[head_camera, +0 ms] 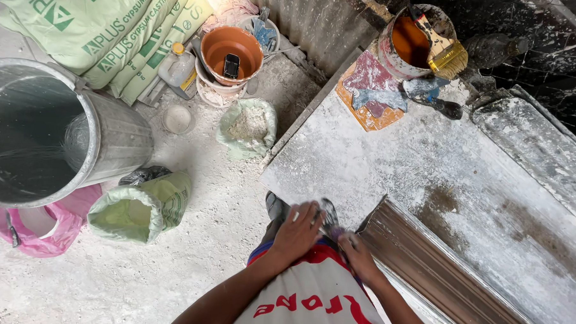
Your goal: The person cleans a long brown molding piece with a brush and water. They then move to a tap to fill a pink cup with water.
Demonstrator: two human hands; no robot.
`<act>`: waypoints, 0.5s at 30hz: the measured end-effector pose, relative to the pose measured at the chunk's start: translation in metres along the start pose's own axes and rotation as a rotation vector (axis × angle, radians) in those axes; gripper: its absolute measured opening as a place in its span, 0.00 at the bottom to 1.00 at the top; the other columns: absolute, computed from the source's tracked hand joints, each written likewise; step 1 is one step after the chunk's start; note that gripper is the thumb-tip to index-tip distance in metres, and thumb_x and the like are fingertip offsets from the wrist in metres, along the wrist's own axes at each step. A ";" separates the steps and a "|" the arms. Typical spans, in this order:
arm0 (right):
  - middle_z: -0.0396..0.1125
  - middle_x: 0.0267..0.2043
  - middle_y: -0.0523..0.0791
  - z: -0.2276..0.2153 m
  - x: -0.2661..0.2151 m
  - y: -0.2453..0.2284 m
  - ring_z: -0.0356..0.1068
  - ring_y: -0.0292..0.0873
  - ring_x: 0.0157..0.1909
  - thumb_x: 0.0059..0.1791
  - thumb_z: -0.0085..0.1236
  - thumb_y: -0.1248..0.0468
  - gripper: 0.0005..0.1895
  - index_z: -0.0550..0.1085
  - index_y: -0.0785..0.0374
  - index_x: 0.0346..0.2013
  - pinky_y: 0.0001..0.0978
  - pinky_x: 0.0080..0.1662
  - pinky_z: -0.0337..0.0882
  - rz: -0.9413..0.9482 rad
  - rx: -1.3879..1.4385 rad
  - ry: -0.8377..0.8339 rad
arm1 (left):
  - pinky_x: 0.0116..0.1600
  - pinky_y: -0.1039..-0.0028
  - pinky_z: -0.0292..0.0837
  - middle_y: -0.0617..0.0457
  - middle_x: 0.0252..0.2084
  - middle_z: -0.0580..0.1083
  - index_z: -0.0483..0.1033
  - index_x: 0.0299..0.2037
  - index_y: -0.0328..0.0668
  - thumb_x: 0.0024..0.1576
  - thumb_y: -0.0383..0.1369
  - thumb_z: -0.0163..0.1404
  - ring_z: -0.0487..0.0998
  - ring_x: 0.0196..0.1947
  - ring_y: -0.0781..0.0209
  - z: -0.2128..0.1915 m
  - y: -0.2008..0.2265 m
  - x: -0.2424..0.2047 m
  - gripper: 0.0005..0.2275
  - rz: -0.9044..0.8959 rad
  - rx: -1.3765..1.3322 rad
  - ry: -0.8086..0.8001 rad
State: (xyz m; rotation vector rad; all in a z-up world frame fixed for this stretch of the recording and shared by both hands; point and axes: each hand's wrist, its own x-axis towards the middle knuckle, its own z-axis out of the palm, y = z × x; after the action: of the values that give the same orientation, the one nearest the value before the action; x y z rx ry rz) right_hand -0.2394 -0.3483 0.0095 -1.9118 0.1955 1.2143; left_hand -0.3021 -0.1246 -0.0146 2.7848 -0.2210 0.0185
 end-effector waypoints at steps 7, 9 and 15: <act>0.64 0.22 0.39 0.062 0.104 -0.140 0.60 0.30 0.19 0.60 0.45 0.49 0.19 0.71 0.63 0.46 0.25 0.23 0.63 -0.407 -0.044 -0.083 | 0.69 0.45 0.50 0.41 0.74 0.55 0.55 0.71 0.34 0.63 0.44 0.39 0.53 0.73 0.43 -0.019 -0.088 0.051 0.29 -0.396 0.150 -0.014; 0.63 0.21 0.39 0.063 0.105 -0.158 0.57 0.32 0.17 0.58 0.46 0.48 0.20 0.69 0.63 0.44 0.27 0.21 0.59 -0.311 -0.015 -0.098 | 0.71 0.44 0.49 0.42 0.75 0.54 0.54 0.72 0.34 0.65 0.44 0.39 0.52 0.74 0.43 -0.027 -0.097 0.057 0.28 -0.433 0.072 -0.042; 0.59 0.18 0.38 -0.006 0.022 -0.102 0.54 0.31 0.15 0.55 0.46 0.41 0.25 0.70 0.62 0.40 0.27 0.20 0.56 -0.153 -0.075 -0.067 | 0.73 0.49 0.51 0.36 0.74 0.57 0.59 0.72 0.35 0.65 0.40 0.44 0.57 0.74 0.42 -0.029 -0.041 0.022 0.27 -0.205 -0.147 0.050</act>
State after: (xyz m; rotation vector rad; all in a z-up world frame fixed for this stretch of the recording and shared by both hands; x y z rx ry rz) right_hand -0.1703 -0.2818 0.0501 -1.9093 -0.0319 1.1954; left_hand -0.2736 -0.0794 -0.0001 2.6432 0.0736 0.0210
